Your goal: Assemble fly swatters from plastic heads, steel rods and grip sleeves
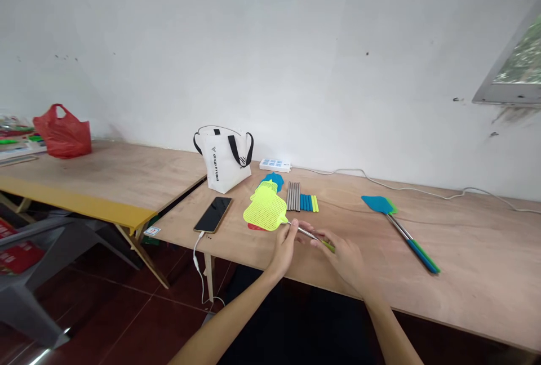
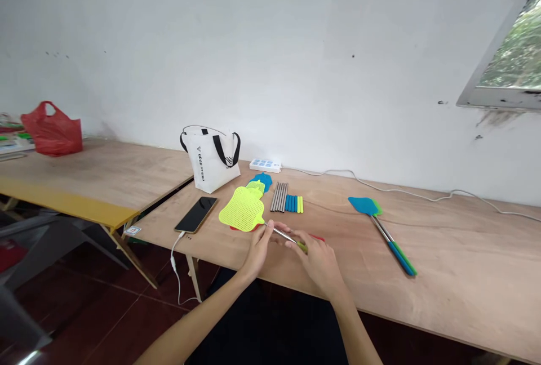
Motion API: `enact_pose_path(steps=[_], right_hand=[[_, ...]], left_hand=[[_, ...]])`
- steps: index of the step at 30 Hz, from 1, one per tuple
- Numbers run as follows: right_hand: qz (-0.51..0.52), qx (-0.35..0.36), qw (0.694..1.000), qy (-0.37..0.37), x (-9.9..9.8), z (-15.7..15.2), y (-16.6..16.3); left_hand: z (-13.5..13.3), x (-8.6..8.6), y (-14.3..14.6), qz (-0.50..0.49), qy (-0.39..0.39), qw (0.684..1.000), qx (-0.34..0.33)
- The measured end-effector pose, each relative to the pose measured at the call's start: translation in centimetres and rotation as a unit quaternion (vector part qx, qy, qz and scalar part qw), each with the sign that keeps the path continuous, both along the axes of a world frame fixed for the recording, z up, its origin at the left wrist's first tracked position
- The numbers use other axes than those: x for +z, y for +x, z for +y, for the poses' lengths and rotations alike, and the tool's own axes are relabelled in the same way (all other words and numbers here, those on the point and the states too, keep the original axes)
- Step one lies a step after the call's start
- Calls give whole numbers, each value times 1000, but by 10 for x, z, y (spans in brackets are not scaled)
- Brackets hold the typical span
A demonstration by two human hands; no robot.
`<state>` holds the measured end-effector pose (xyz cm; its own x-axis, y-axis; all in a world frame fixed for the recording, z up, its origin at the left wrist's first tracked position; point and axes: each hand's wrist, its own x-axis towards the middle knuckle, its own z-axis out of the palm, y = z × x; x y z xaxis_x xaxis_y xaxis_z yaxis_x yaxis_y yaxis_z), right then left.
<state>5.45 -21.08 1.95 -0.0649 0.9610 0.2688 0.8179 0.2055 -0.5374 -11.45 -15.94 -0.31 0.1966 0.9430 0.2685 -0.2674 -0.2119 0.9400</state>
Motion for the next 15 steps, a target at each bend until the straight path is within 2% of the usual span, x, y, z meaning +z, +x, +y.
enact_pose_path(steps=[4,8,11,15], right_hand=[[10,-11,1000,-1,-6,6,16],[6,-28,1000,12,-9,9,22],[9,-24,999,24,-11,11,22],[12,14,1000,2,-23,18,14]], left_hand=[[6,-3,0,-27,-36,999,-8],[4,-9,3,1,-45,996,-78],[1,-14,2,82,-46,983,-155],[-2,-16,-1,203,-2,946,-253]])
